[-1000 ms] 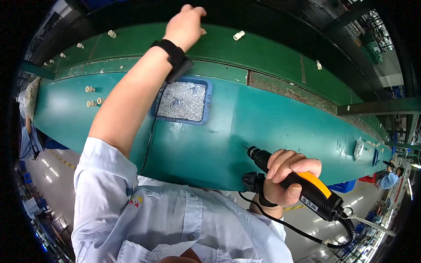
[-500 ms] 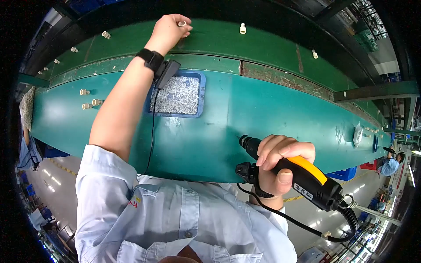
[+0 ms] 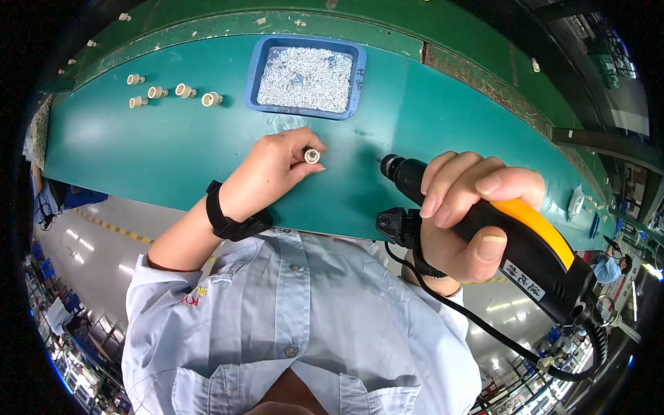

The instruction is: The person picks up a screw from a tray, places it into a white plastic component, and drives it in using a power screwdriver before setting it aside and repeating the process.

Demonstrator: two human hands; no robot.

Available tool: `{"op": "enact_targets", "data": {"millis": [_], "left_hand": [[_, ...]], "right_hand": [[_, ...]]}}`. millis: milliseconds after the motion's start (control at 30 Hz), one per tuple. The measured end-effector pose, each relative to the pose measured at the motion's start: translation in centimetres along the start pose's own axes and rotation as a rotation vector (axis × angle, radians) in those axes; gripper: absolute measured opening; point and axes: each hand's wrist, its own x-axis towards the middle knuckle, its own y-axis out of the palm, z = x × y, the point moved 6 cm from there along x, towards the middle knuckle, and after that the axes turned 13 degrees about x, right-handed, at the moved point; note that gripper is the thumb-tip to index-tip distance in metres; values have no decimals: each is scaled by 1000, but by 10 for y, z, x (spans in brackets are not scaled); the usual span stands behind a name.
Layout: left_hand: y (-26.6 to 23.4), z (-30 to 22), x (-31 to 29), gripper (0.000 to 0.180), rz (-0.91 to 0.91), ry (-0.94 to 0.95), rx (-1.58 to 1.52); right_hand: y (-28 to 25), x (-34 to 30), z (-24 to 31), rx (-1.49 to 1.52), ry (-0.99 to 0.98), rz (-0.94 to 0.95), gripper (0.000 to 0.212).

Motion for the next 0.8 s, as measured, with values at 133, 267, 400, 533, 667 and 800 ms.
{"op": "enact_targets", "data": {"millis": [133, 267, 400, 533, 667, 800], "left_hand": [[5, 2, 0, 23, 8, 13, -31], [-5, -4, -2, 24, -27, -43, -119], [-35, -7, 16, 21, -115, -78, 3], [-59, -1, 51, 16, -415, 250, 587], [-43, 22, 76, 11, -21, -13, 408], [-47, 20, 78, 9, -143, 37, 325]], "right_hand": [[0, 0, 2, -1, -11, 1, 40], [3, -1, 2, -22, 11, 19, 35], [1, -1, 2, -29, 10, 24, 35], [4, 3, -1, -10, 10, 52, 35], [3, 2, -2, -4, -5, -4, 39], [1, 3, -3, -2, 4, -3, 40]]}}
